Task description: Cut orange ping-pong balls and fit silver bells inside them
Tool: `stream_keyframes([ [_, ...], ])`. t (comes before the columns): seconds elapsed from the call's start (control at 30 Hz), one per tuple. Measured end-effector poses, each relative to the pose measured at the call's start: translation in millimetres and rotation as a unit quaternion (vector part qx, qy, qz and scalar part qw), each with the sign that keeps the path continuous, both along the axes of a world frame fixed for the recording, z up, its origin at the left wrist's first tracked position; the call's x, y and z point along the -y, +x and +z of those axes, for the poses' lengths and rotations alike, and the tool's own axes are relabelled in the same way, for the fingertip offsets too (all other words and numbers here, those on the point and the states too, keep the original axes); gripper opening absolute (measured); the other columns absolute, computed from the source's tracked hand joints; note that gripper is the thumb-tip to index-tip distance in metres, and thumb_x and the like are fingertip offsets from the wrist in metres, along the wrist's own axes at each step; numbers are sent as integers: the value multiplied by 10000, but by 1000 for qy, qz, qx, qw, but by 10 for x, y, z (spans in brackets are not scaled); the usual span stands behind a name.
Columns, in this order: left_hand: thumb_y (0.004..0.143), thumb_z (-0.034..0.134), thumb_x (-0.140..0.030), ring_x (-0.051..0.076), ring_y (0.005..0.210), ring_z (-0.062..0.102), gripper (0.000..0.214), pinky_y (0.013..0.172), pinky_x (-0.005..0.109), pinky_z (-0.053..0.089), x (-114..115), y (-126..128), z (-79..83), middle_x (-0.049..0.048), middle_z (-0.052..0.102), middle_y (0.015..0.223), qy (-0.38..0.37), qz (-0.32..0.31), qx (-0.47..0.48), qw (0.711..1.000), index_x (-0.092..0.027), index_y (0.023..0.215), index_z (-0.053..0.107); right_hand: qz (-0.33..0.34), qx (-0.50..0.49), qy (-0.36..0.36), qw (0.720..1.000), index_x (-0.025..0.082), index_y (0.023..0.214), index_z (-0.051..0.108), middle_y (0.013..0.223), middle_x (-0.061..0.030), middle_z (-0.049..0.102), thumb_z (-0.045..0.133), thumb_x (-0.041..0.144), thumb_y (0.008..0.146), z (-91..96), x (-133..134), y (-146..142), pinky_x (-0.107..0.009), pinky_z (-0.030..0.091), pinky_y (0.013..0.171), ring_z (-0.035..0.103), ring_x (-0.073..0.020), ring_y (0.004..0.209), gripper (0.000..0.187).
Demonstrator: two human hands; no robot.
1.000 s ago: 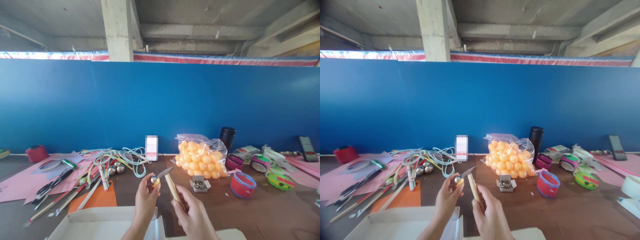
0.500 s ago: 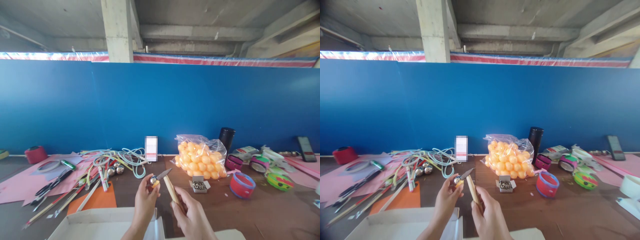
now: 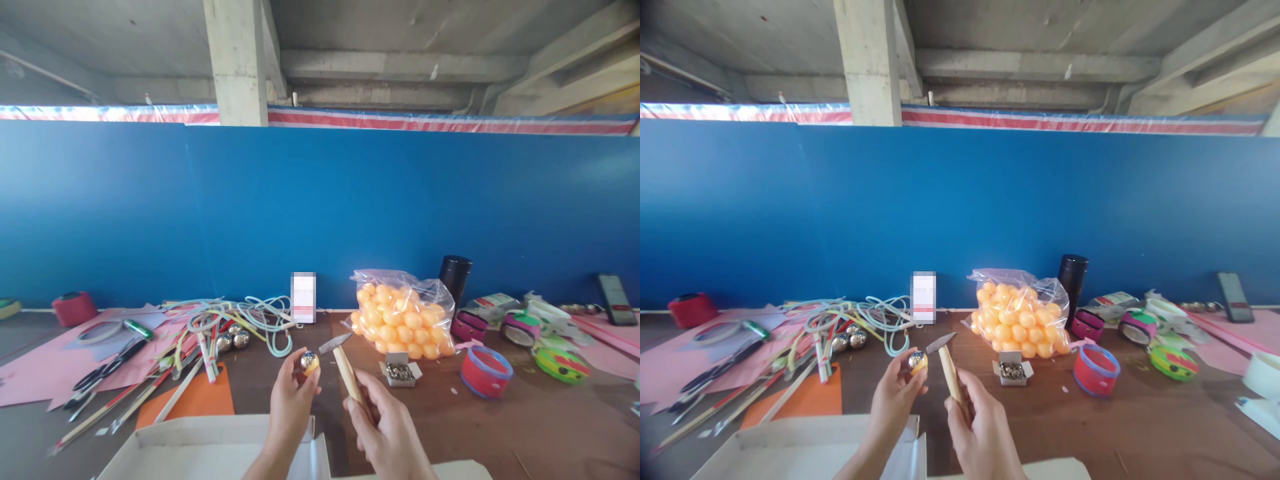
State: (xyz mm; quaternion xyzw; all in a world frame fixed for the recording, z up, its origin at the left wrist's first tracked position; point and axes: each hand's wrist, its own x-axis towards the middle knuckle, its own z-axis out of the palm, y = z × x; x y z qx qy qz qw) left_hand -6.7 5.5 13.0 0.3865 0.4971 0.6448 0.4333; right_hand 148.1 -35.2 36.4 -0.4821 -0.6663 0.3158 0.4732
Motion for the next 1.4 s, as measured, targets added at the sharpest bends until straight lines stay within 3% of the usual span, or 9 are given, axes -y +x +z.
stream_keyframes([
  [0.6,638,717,-357,140,657,590,531,575,289,566,22,14,8,35,631,811,17,-26,-7,999,-151,1099,555,54,47,-30,997,182,1165,530,704,-18,654,471,318,856,50,14,45,-201,466,435,556,-118,443,343],
  [1.4,664,704,-390,159,693,629,569,585,288,568,27,0,8,41,646,831,20,-46,-4,999,-148,1153,545,9,-6,-12,1000,187,1092,558,642,7,604,473,379,839,20,19,-33,-186,405,359,493,-100,377,328],
])
